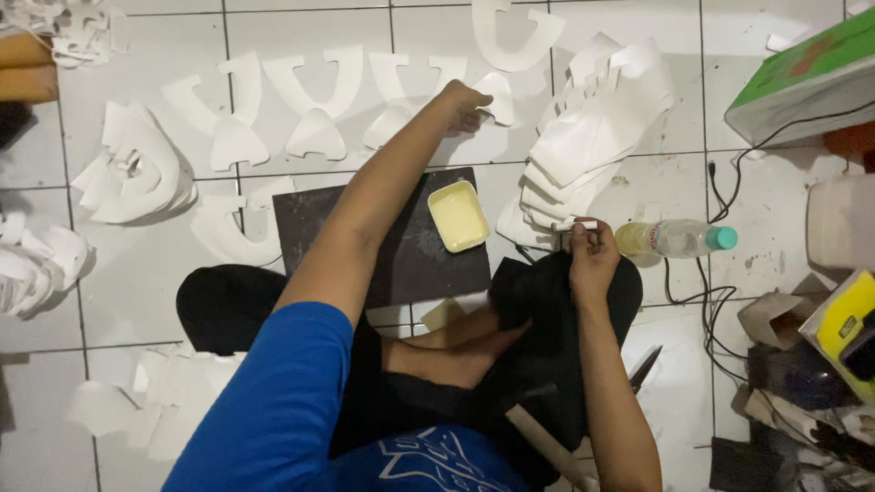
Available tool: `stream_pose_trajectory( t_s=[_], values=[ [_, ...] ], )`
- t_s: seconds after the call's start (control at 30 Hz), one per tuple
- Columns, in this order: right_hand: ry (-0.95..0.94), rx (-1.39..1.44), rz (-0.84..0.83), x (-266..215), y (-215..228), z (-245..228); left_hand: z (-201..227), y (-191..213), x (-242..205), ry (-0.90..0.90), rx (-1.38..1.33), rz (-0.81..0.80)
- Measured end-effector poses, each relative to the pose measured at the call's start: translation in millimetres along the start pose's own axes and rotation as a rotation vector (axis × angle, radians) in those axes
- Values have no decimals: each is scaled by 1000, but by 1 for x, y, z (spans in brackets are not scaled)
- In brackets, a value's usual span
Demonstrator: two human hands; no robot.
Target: The person sits on the floor and applies glue to the edges of white plastic parts using a brush. They pick up parts from a pile, apply the adhesive, and place them on a dark board or back into the pile.
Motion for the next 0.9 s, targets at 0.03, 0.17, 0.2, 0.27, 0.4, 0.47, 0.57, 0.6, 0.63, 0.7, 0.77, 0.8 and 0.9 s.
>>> stream_pose_trajectory(
  t_s=[0.03,0.17,0.2,0.27,0.4,0.47,0.57,0.6,0.63,0.7,0.77,0.8,0.9],
  values=[
    [3,1,-4,0,-1,-1,0,3,19,-1,-3,3],
    [19,-14,13,0,4,8,11,28,14,-170,435,115],
    [46,-14,30,-1,7,11,31,40,-14,-381,620,273],
    [52,-38,22,-3,10,7,37,72,-63,-593,447,415],
    [49,48,30,-9,7,-10,25,139,-252,-1106,7,466],
    [36,57,42,-13,12,-13,-12,156,-352,-1187,16,468],
    [2,154,47,-17,14,-13,-86,186,-437,-1158,8,558],
    [-25,239,38,-17,14,-10,-117,201,-449,-1042,-10,642],
    [-23,238,34,-19,16,-7,-144,202,-457,-1042,-14,645],
    [64,258,-58,-20,10,-11,-214,223,-467,-882,-201,762],
    [65,291,-98,-33,-5,-39,-261,230,-485,-909,-218,845],
    [64,322,-133,-40,-14,-54,-285,235,-496,-936,-232,923],
    [37,297,-226,-49,-32,-78,-349,247,-528,-923,-330,1073]
  ],
)
Point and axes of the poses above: each hand's wrist, its own x-axis towards the middle knuckle, its own y-axis out of the back of the hand, z = x × y, the point moved 10 cm from there along x, towards the middle knuckle, and after that the axes turned 3 degrees about y, right-handed, at the moved point
